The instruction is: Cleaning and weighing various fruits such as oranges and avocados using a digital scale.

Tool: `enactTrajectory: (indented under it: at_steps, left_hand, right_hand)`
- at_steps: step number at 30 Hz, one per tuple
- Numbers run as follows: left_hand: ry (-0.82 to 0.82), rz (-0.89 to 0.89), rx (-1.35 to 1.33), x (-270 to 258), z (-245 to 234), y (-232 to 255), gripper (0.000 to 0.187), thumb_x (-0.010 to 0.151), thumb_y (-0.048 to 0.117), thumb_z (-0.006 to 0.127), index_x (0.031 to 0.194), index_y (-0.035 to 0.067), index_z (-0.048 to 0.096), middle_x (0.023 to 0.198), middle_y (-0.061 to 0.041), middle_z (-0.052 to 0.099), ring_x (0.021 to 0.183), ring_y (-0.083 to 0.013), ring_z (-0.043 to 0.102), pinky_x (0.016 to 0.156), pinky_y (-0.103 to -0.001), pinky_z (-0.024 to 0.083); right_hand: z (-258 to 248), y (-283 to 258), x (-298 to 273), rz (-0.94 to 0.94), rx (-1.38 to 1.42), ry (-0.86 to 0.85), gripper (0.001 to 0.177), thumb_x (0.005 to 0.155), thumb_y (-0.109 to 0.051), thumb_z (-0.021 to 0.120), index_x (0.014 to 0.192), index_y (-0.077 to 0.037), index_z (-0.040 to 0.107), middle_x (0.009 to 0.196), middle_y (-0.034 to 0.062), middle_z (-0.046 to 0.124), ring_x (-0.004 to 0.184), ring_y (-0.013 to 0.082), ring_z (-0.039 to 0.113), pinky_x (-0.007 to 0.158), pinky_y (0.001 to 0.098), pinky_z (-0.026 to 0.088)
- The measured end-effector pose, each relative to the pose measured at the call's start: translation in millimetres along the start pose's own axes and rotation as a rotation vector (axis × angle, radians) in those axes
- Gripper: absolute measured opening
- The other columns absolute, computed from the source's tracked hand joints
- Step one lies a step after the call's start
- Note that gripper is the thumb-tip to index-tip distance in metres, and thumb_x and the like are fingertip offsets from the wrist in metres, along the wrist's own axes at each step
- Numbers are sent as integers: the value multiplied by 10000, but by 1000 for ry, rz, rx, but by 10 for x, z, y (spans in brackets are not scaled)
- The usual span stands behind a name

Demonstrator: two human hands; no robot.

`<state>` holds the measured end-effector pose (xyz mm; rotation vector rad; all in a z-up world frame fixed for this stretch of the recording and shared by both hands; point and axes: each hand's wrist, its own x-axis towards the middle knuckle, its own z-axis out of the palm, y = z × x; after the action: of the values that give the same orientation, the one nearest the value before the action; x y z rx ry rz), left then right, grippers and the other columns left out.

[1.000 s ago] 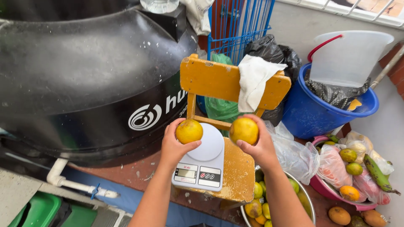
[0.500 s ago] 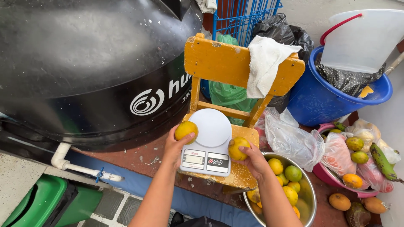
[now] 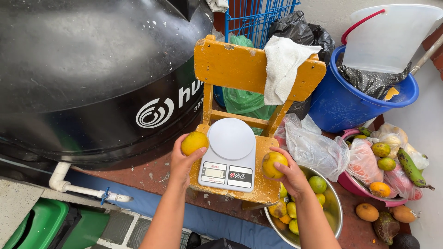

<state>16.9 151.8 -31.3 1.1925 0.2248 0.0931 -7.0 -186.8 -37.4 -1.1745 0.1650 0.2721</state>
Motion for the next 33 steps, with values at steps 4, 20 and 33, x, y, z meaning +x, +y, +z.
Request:
enactTrajectory:
  at_steps: [4, 20, 33]
  left_hand:
    - [-4, 41, -17, -77, -51, 99, 842, 668, 152, 898, 1406, 71, 501, 1252, -159, 647, 1139, -241, 659, 1007, -381, 535]
    - [-59, -55, -76, -138, 4, 26, 872, 668, 149, 887, 1427, 68, 467, 1263, -170, 637, 1167, -260, 649, 1008, -394, 535]
    - [-37, -17, -22, -154, -34, 25, 850, 668, 161, 890, 1415, 73, 494, 1276, -159, 637, 1184, -251, 632, 1026, -386, 514]
  right_hand:
    - [64, -123, -141, -73, -155, -121, 663, 757, -166, 799, 1377, -101, 574, 1237, 158, 645, 1133, 284, 653, 975, 425, 544]
    - [901, -64, -360, -114, -2233, -357, 795, 799, -234, 812, 1499, -414, 481, 1155, 64, 541, 1078, 276, 578, 783, 389, 545]
    - [728, -544, -437, -112, -1518, -140, 1016, 560, -233, 860, 1492, -353, 474, 1224, 37, 585, 1140, 263, 619, 937, 396, 530]
